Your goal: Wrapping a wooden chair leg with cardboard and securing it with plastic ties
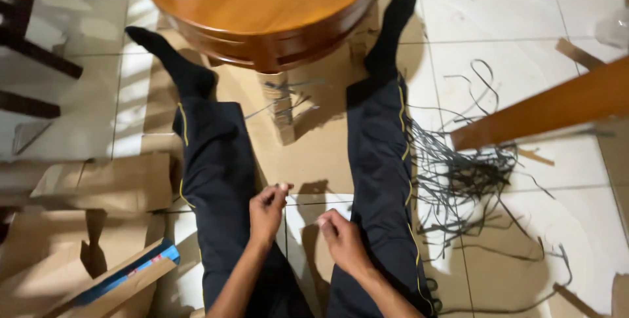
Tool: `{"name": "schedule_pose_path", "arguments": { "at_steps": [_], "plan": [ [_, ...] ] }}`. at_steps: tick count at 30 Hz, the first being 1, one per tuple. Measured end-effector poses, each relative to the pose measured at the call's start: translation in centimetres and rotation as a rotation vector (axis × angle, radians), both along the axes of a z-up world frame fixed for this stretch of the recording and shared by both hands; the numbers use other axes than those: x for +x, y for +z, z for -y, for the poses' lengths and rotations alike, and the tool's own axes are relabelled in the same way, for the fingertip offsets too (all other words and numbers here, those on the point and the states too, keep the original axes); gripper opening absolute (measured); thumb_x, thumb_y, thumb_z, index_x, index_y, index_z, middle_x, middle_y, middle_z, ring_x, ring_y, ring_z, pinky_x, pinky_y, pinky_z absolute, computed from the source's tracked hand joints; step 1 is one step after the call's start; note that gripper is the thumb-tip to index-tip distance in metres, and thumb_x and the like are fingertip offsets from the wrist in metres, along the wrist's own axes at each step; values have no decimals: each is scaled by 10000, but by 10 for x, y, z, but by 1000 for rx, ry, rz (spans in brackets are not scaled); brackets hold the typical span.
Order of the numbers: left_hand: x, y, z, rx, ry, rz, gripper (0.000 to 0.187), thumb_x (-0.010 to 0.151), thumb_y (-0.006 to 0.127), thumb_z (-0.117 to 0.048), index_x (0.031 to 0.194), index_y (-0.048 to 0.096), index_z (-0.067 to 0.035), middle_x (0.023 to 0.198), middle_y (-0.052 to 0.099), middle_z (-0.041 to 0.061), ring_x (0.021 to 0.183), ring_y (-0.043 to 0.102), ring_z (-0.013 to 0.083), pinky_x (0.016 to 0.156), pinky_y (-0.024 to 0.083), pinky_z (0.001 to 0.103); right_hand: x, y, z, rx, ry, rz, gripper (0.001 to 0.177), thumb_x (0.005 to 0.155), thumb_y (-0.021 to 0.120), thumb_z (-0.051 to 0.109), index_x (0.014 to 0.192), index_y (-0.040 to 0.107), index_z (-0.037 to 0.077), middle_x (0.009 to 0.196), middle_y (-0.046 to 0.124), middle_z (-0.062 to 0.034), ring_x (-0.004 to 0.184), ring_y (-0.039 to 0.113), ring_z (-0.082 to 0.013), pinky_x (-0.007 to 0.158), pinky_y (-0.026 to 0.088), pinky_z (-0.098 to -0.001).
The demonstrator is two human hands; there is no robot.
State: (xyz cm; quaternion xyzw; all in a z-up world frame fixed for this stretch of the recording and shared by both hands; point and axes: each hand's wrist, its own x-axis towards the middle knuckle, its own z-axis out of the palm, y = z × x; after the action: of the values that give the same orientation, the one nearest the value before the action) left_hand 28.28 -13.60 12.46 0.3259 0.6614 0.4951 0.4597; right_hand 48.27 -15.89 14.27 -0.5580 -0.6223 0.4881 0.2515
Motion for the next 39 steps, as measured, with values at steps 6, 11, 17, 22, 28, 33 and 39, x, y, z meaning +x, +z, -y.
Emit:
{"name": "schedule_pose_path", "arguments": {
  "at_steps": [6,11,17,22,28,33,39],
  "plan": [
    [-46,-70,-70,-90,32,-113,391,895,797,-288,1229,736,-94,1080,751,200,1049,733,336,858,615,425,-22,-48,-82,-338,-659,-352,134,945,526,76,938,660,83,614,523,11,492,435,-61,409,297,-150],
    [-58,-72,-125,-31,-122,-375,689,780,811,-57,1413,545,1,1305,619,283,1236,609,463,1008,574,515,-31,-208,-193,-181,-634,-91,101,867,697,119,904,790,109,643,689,-53,482,623,-128,387,399,-213],
    [-54,-148,-165,-75,-193,-409,588,824,821,-254,1343,589,-102,1257,659,182,1234,622,405,1064,530,519,-91,-200,-252,160,-390,395,110,791,738,161,841,775,72,831,753,-162,926,722,-398,807,572,-484],
    [-59,-139,-169,-5,-213,-423,593,842,820,-279,1357,582,-105,1253,664,151,1228,623,389,1076,509,504,-102,-186,-252,67,-13,415,202,789,652,240,811,752,66,842,753,-169,915,736,-381,784,593,-495],
    [-65,-144,-175,-4,-229,-378,559,804,836,-181,1310,603,-140,1208,674,133,1188,639,382,1033,542,474,-90,-160,-271,-468,77,-139,551,783,785,122,1234,635,-157,1196,697,-295,1130,683,-313,996,578,-414],
    [-61,-117,-167,-128,-175,-198,601,833,756,-165,1398,561,-99,1290,658,196,1218,648,374,1051,564,461,-80,-141,-283,-715,98,-389,290,889,706,-6,1128,651,-162,1130,723,-306,1101,707,-290,1011,595,-368],
    [-65,-94,-173,-98,105,291,454,1009,536,-293,1415,613,-103,1318,658,271,1289,596,368,1103,496,446,-105,-111,-278,-407,319,46,287,829,831,350,908,797,76,954,799,-129,994,753,-220,967,560,-394]
  ]
}}
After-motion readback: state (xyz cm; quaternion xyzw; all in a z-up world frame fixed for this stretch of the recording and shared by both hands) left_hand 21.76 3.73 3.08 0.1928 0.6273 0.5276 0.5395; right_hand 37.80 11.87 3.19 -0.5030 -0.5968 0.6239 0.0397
